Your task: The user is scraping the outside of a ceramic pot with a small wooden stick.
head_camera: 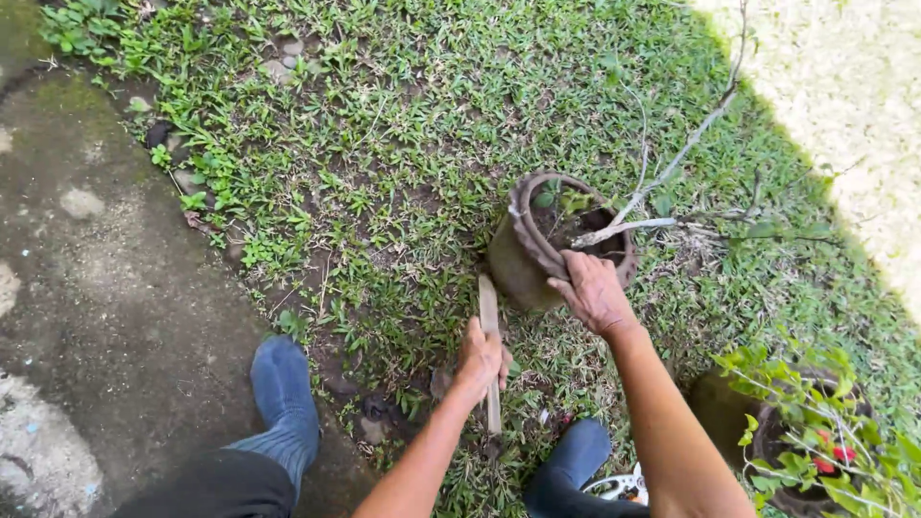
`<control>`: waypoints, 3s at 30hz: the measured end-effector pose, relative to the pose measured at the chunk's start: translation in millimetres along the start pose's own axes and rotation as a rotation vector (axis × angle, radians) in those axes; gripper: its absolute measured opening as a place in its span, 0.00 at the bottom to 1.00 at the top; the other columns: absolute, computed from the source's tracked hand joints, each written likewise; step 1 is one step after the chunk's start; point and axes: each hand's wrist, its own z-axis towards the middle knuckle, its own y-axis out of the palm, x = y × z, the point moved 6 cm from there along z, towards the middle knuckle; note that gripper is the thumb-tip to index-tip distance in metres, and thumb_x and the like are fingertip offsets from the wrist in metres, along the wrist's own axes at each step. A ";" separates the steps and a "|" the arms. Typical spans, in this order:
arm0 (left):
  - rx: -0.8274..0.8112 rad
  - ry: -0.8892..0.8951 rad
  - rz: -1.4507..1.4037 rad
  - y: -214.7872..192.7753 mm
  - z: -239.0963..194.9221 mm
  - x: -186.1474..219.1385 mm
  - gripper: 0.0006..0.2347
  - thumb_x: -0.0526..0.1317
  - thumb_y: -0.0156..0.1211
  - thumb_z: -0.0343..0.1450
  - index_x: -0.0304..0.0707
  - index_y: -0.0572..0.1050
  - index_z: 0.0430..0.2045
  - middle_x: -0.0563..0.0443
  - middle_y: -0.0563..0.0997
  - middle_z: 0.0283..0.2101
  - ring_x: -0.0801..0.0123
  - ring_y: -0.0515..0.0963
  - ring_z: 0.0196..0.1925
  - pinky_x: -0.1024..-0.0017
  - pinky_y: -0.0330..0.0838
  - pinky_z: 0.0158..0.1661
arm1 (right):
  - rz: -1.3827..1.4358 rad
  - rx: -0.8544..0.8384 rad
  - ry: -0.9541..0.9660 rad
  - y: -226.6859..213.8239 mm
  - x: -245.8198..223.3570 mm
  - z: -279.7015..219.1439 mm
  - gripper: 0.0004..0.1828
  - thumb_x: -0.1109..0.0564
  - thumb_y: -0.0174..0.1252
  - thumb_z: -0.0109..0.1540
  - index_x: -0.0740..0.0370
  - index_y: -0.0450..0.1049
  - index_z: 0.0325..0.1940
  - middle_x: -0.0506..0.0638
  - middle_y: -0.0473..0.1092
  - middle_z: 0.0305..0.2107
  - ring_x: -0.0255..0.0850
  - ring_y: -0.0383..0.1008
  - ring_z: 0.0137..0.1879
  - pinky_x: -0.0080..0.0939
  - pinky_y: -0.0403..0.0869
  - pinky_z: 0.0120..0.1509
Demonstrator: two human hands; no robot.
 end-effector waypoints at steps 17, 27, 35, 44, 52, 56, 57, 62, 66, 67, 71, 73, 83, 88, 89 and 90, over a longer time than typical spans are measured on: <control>0.243 0.489 0.430 59.3 20.0 3.0 0.08 0.38 0.44 0.76 0.36 0.59 0.45 0.43 0.76 0.22 0.56 0.78 0.19 0.57 0.73 0.20 | 0.060 -0.009 0.186 -14.4 31.3 41.6 0.27 0.34 0.46 0.68 0.62 0.67 0.48 0.67 0.73 0.36 0.65 0.74 0.44 0.61 0.70 0.49; 0.125 0.503 0.380 101.4 -3.6 53.3 0.06 0.40 0.40 0.80 0.36 0.59 0.43 0.44 0.74 0.19 0.57 0.76 0.18 0.56 0.67 0.19 | 0.073 0.000 0.232 -19.6 19.5 44.8 0.23 0.39 0.42 0.70 0.61 0.66 0.44 0.67 0.73 0.34 0.65 0.74 0.42 0.62 0.68 0.46; 0.164 0.339 0.379 85.3 6.6 31.6 0.06 0.41 0.39 0.80 0.38 0.59 0.44 0.46 0.73 0.20 0.58 0.76 0.19 0.55 0.67 0.20 | 0.086 -0.007 0.271 -14.7 28.7 48.9 0.24 0.37 0.40 0.70 0.61 0.65 0.43 0.67 0.72 0.32 0.65 0.74 0.42 0.62 0.68 0.47; 0.336 0.173 0.293 52.5 50.0 -47.1 0.05 0.41 0.41 0.79 0.43 0.59 0.45 0.48 0.75 0.25 0.64 0.76 0.19 0.61 0.69 0.18 | 0.115 0.050 0.226 -18.5 27.9 51.4 0.24 0.38 0.39 0.71 0.62 0.64 0.40 0.66 0.72 0.33 0.65 0.73 0.43 0.62 0.67 0.48; 0.199 0.237 0.190 80.7 20.2 20.9 0.04 0.40 0.39 0.80 0.42 0.59 0.45 0.51 0.71 0.26 0.70 0.71 0.16 0.71 0.62 0.11 | 0.193 0.091 0.240 -24.7 31.0 61.2 0.22 0.39 0.40 0.71 0.60 0.65 0.41 0.65 0.71 0.35 0.65 0.72 0.45 0.61 0.66 0.49; 0.092 0.377 0.261 111.7 6.9 60.7 0.06 0.40 0.39 0.80 0.40 0.58 0.47 0.49 0.73 0.22 0.68 0.73 0.16 0.66 0.63 0.13 | 0.209 0.033 0.307 -17.2 38.2 66.7 0.21 0.40 0.41 0.70 0.59 0.66 0.42 0.64 0.72 0.34 0.64 0.72 0.45 0.61 0.66 0.49; 0.104 0.435 0.309 114.9 5.4 64.1 0.07 0.39 0.39 0.79 0.40 0.57 0.48 0.48 0.74 0.20 0.66 0.74 0.17 0.64 0.64 0.15 | 0.222 0.046 0.288 -14.3 40.0 66.0 0.21 0.40 0.41 0.70 0.59 0.66 0.41 0.64 0.72 0.35 0.65 0.72 0.46 0.61 0.66 0.48; 0.157 0.422 0.343 90.4 32.4 17.5 0.06 0.40 0.40 0.80 0.38 0.58 0.47 0.43 0.76 0.23 0.58 0.77 0.20 0.59 0.65 0.19 | 0.227 0.038 0.299 -11.7 43.5 66.8 0.21 0.40 0.41 0.70 0.59 0.67 0.42 0.65 0.73 0.35 0.64 0.72 0.47 0.61 0.66 0.50; 0.275 0.488 0.417 69.0 67.3 -41.8 0.06 0.40 0.43 0.80 0.39 0.60 0.46 0.42 0.77 0.26 0.57 0.79 0.23 0.58 0.67 0.22 | 0.226 0.088 0.297 -14.5 42.9 65.0 0.21 0.40 0.40 0.71 0.58 0.68 0.44 0.65 0.73 0.37 0.65 0.72 0.47 0.62 0.66 0.51; 0.274 0.489 0.419 68.5 66.3 -39.7 0.06 0.40 0.43 0.80 0.39 0.60 0.46 0.42 0.77 0.26 0.57 0.79 0.23 0.58 0.67 0.22 | 0.227 0.090 0.298 -15.4 42.8 65.4 0.21 0.40 0.40 0.71 0.58 0.68 0.44 0.65 0.73 0.37 0.65 0.72 0.47 0.62 0.66 0.51; 0.297 0.289 0.271 53.0 52.8 -27.4 0.06 0.40 0.43 0.79 0.40 0.60 0.46 0.44 0.77 0.27 0.62 0.77 0.21 0.60 0.70 0.20 | 0.208 0.061 0.354 -12.6 43.5 64.9 0.22 0.40 0.39 0.71 0.59 0.69 0.44 0.65 0.73 0.37 0.64 0.73 0.48 0.62 0.67 0.52; 0.293 0.121 0.173 48.4 44.9 -20.6 0.06 0.40 0.42 0.78 0.42 0.60 0.46 0.45 0.76 0.27 0.63 0.76 0.19 0.60 0.70 0.18 | 0.200 0.058 0.374 -5.7 50.5 65.8 0.23 0.40 0.39 0.71 0.59 0.70 0.45 0.65 0.74 0.38 0.64 0.73 0.48 0.61 0.67 0.52; 0.188 0.506 0.397 93.9 29.5 65.0 0.08 0.41 0.43 0.81 0.36 0.64 0.44 0.48 0.71 0.19 0.63 0.72 0.18 0.59 0.63 0.17 | 0.139 0.081 0.399 -8.5 51.5 75.1 0.24 0.38 0.40 0.71 0.55 0.74 0.52 0.64 0.76 0.41 0.62 0.75 0.51 0.59 0.70 0.54; 0.178 0.491 0.394 66.8 48.6 31.8 0.07 0.41 0.41 0.79 0.36 0.62 0.45 0.51 0.74 0.20 0.66 0.75 0.17 0.62 0.68 0.15 | 0.154 0.177 0.357 -8.3 52.5 78.1 0.23 0.39 0.41 0.69 0.55 0.73 0.51 0.65 0.75 0.38 0.64 0.74 0.46 0.60 0.70 0.49; 0.186 0.362 0.367 59.0 51.1 21.6 0.07 0.41 0.40 0.79 0.37 0.61 0.44 0.51 0.73 0.20 0.65 0.74 0.16 0.60 0.66 0.15 | 0.150 0.106 0.400 -10.0 49.5 77.2 0.23 0.38 0.41 0.70 0.55 0.73 0.49 0.64 0.75 0.37 0.64 0.75 0.47 0.61 0.70 0.50; 0.194 0.233 0.340 51.2 53.1 10.9 0.07 0.41 0.39 0.79 0.38 0.60 0.44 0.51 0.72 0.20 0.64 0.72 0.15 0.59 0.65 0.14 | 0.146 0.035 0.443 -11.4 46.7 76.0 0.23 0.38 0.40 0.71 0.55 0.73 0.47 0.64 0.75 0.36 0.64 0.75 0.47 0.61 0.70 0.50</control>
